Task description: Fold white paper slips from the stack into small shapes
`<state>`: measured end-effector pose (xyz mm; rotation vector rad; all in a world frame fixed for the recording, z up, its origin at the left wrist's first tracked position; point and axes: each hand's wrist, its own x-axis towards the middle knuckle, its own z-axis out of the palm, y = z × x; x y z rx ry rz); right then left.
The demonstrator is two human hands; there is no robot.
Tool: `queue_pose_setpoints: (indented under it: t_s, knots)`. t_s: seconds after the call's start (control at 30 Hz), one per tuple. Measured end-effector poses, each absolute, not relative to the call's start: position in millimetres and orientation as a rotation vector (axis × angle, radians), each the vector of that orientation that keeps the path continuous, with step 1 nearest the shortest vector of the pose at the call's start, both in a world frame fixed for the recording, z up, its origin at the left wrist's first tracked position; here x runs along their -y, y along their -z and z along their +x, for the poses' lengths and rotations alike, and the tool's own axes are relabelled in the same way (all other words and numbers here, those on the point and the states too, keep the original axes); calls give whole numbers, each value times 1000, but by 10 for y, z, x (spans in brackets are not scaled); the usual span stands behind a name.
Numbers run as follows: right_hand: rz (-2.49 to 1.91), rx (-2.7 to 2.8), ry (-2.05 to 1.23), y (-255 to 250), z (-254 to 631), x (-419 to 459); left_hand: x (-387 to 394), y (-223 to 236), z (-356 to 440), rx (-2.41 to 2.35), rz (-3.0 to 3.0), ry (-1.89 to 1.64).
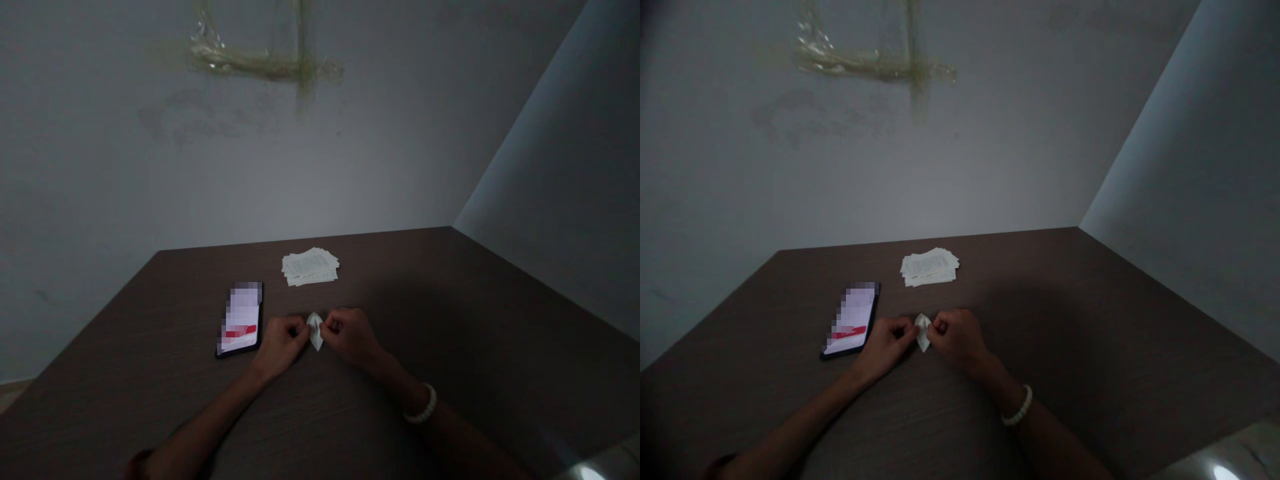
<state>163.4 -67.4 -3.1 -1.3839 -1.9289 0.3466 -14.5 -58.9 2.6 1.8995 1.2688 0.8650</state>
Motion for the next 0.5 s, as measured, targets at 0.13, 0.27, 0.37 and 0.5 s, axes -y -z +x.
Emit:
queue_pose_setpoints:
  t_s: [0.13,0.27,0.37,0.5]
  knots:
    - [-1366,1935,-347,16,1653,674,601,-58,-134,-1297,1908,-890]
    - [-1302,1988,-337,38,1666,669,608,-64,-138,-1350,1925,-986]
    - [-1278,2043,-339,66,1670,665,601,-33,-152,-1310,2005,-1084]
    - [-1268,2062,-316,49,1681,676,595,-16,-165,-1285,2087,-1099]
